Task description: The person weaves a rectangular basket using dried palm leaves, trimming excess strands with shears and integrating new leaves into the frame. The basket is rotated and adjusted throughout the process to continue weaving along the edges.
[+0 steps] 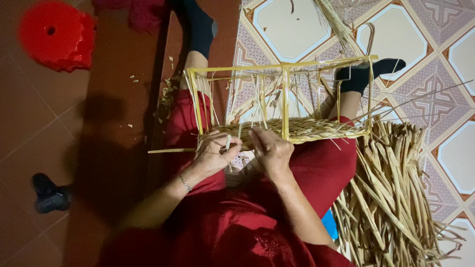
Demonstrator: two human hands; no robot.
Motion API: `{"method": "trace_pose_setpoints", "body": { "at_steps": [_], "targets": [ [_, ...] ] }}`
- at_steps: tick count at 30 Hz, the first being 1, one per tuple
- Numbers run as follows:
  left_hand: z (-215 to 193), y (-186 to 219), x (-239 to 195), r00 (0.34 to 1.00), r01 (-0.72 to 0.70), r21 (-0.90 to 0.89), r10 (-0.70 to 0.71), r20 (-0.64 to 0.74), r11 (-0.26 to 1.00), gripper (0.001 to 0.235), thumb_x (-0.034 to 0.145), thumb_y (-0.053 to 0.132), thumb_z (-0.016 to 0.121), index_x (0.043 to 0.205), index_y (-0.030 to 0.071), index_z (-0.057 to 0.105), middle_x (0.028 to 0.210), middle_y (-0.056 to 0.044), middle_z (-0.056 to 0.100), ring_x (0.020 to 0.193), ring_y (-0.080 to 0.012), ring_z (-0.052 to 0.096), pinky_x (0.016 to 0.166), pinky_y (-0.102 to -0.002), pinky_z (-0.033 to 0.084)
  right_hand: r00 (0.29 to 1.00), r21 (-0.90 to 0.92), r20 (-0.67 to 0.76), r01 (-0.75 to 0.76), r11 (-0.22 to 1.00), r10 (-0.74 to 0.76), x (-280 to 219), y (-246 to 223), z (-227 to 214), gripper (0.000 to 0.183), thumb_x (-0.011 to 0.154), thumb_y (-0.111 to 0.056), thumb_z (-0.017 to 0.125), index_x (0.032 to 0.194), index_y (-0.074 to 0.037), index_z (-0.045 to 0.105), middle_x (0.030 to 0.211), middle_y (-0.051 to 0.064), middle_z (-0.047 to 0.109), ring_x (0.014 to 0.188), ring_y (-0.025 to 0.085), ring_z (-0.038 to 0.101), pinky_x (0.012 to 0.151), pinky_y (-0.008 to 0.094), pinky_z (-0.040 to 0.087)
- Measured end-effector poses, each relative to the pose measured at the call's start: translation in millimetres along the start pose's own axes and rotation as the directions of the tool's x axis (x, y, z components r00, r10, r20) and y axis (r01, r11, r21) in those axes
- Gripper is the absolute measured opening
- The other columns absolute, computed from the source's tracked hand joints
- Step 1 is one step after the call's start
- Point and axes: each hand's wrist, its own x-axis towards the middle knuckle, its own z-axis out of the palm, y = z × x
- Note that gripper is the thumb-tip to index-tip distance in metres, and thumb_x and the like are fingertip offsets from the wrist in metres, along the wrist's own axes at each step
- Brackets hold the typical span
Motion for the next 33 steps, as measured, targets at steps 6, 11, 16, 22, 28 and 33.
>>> {"method": "trace_pose_setpoints", "body": {
  "at_steps": [6, 11, 16, 22, 28, 33],
  "targets": [
    [6.7, 2.6, -2.6, 0.998, -0.068, 0.075, 0.069, -0.012, 0.995, 0.018, 0.076, 0.017, 0.078, 0.090, 0.007, 0.073, 0.089, -0.005, 0.072, 0.085, -0.0219, 0.063, 0.082, -0.039, 0.051, 0.998, -0.003, 0.045, -0.051, 0.999, 0.051, -6.5, -3.4, -2.9, 0.014, 0.089, -0.008, 0.081, 0.102, -0.005, 0.076, 0.082, 0.012, 0.077, 0.066, 0.022, 0.074, 0.054, 0.034, 0.057],
    [16.5, -5.1, -8.9, 0.988, -0.145, 0.209, 0.152, -0.017, 0.967, 0.016, 0.072, 0.008, 0.075, 0.088, 0.006, 0.073, 0.095, -0.007, 0.068, 0.092, -0.0241, 0.061, 0.087, -0.042, 0.052, 0.991, 0.288, 0.095, -0.118, 0.950, 0.094, -33.8, -6.8, -0.9, 0.007, 0.099, -0.006, 0.070, 0.102, 0.000, 0.068, 0.081, 0.012, 0.073, 0.063, 0.017, 0.069, 0.055, 0.028, 0.053],
    [37.8, -26.6, -22.6, 0.919, -0.386, 0.191, 0.394, -0.003, 0.902, 0.011, 0.080, 0.010, 0.075, 0.087, 0.003, 0.069, 0.104, -0.010, 0.069, 0.104, -0.0288, 0.063, 0.093, -0.042, 0.053, 0.941, 0.631, 0.114, -0.315, 0.709, 0.318, -67.8, -6.5, 9.2, 0.010, 0.103, -0.008, 0.060, 0.107, 0.001, 0.063, 0.096, 0.010, 0.069, 0.080, 0.011, 0.066, 0.070, 0.025, 0.056],
    [60.5, -46.7, -38.1, 0.937, -0.346, 0.186, 0.349, 0.015, 0.920, 0.020, 0.092, 0.008, 0.073, 0.110, 0.003, 0.077, 0.112, -0.007, 0.073, 0.111, -0.0224, 0.066, 0.105, -0.044, 0.050, 0.950, 0.604, 0.144, -0.307, 0.736, 0.278, -84.3, -15.5, 10.5, 0.003, 0.102, -0.002, 0.062, 0.103, 0.000, 0.061, 0.090, 0.009, 0.066, 0.078, 0.014, 0.063, 0.071, 0.028, 0.053],
    [50.2, -49.8, -45.6, 0.931, -0.364, 0.283, 0.343, 0.124, 0.887, 0.028, 0.086, 0.012, 0.070, 0.112, 0.001, 0.074, 0.114, -0.012, 0.074, 0.116, -0.0271, 0.067, 0.114, -0.045, 0.046, 0.984, 0.456, 0.115, -0.176, 0.872, 0.138, -76.7, -25.2, -4.1, 0.006, 0.097, 0.002, 0.066, 0.099, 0.000, 0.060, 0.081, 0.009, 0.065, 0.067, 0.018, 0.063, 0.063, 0.029, 0.051],
    [47.9, -34.9, -37.2, 0.948, -0.317, 0.211, 0.309, 0.072, 0.925, 0.021, 0.093, 0.013, 0.073, 0.113, 0.006, 0.074, 0.113, -0.009, 0.074, 0.110, -0.0252, 0.069, 0.112, -0.043, 0.048, 0.995, 0.443, 0.010, -0.096, 0.892, 0.102, -67.4, -30.1, -4.1, 0.006, 0.099, 0.000, 0.067, 0.102, -0.002, 0.062, 0.087, 0.010, 0.070, 0.073, 0.016, 0.067, 0.065, 0.030, 0.054]
  ]
}}
